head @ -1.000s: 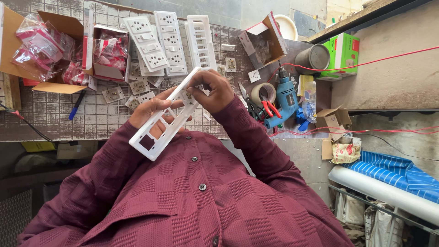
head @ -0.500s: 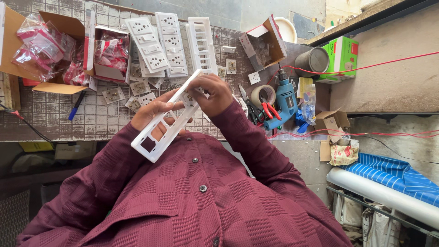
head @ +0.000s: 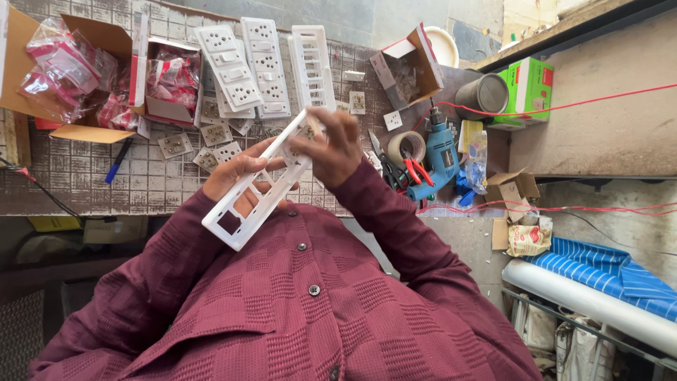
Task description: The person assembles white plastic electrical socket housings by inserting metal contact components into the slots. They handle multiple socket frames and metal parts, placing them into the housings one at a time on a cluttered workbench.
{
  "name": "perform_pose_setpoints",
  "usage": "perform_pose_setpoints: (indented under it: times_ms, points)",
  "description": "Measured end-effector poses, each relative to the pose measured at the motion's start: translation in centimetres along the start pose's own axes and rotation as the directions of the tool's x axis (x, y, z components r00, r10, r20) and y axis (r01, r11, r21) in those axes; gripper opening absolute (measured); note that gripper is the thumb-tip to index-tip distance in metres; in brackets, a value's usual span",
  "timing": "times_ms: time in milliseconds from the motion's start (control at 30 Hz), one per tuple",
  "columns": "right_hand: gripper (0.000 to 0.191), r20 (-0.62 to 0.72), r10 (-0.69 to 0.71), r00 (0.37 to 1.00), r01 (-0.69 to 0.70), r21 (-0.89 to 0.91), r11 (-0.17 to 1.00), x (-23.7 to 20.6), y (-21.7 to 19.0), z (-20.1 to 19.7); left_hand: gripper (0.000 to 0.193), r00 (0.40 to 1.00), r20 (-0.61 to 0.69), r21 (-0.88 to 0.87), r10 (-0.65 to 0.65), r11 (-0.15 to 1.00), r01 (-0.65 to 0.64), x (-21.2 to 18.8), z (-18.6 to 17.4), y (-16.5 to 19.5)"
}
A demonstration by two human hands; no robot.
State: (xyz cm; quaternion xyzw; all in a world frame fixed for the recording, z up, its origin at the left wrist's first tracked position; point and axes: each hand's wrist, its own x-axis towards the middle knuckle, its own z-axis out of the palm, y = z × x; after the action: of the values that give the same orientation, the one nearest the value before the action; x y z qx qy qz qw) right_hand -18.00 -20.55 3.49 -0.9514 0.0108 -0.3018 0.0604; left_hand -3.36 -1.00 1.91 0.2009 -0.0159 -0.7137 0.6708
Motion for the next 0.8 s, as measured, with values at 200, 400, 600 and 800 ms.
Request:
perform_pose_setpoints:
  times_ms: [200, 400, 600, 800]
  points:
    - [0.052, 0.015, -0.071, 0.997, 0.072, -0.042, 0.997, -0.2, 0.9, -0.2, 0.086, 1.0, 0.017, 0.021, -0.001, 1.0, 0.001, 0.2, 0.0, 0.1]
    - [0.047, -0.039, -0.136, 0.99, 0.135, -0.02, 0.991, 0.1, 1.3, -0.4, 0.083, 0.998, -0.059, 0.064, -0.02, 0.998, 0.024, 0.1, 0.7, 0.2]
    - [0.039, -0.063, -0.195, 0.979, 0.19, -0.071, 0.979, 0.0, 1.5, -0.4, 0.082, 0.997, -0.071, 0.048, -0.029, 0.998, 0.033, 0.0, 0.6, -0.1]
    - [0.029, -0.081, -0.233, 0.969, 0.225, -0.098, 0.969, 0.2, 1.3, -0.6, 0.084, 0.996, -0.084, 0.054, -0.027, 0.998, 0.032, 0.2, -0.3, -0.1]
